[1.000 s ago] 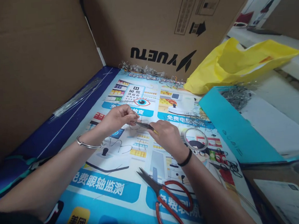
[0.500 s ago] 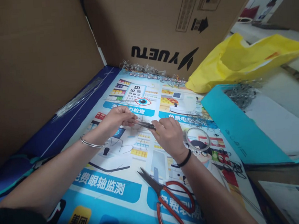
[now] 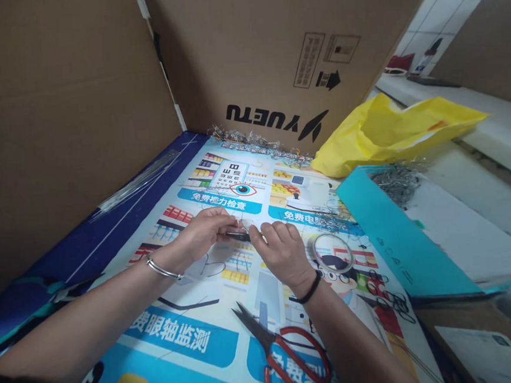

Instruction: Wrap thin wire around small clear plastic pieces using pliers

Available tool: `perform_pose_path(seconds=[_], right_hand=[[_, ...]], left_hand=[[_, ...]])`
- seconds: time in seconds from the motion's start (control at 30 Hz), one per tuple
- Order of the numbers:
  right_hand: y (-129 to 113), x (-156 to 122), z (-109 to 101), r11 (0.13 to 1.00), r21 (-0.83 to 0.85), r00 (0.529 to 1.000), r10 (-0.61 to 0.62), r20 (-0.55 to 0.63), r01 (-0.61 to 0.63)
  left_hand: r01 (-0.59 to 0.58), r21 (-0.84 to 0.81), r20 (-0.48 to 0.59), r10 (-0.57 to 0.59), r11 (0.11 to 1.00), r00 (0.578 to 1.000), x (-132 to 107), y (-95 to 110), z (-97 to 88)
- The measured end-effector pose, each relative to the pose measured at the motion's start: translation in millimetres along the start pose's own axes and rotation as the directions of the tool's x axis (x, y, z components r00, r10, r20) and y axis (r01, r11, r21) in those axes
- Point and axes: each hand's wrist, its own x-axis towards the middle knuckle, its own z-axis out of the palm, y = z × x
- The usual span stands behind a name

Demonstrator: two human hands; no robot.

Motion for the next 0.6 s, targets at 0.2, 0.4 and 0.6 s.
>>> perform_pose_path(seconds=[0.2,0.4,0.6], right_hand=[[-0.1,-0.2,0.1,1.000,-0.011,1.000,0.022,0.004,-0.022],[-0.2,1.5,-2.2,0.999,-0.039,1.000,0.013,0.010,-0.013],[-1.2,1.3,-1.6,1.000,-0.005,1.000,0.005,0.011,-0.005]], left_hand=[[-0.002,-0.042,-0.024,0.001,0.999,1.000,2.5,-3.2,-1.4],[-0.017,-0.053,-0.008,0.017,0.998,1.000,3.1,-5.0,-1.9],[-0.015,-0.038,-0.008,0.014,0.999,1.000,3.0,-6.1,-1.1]])
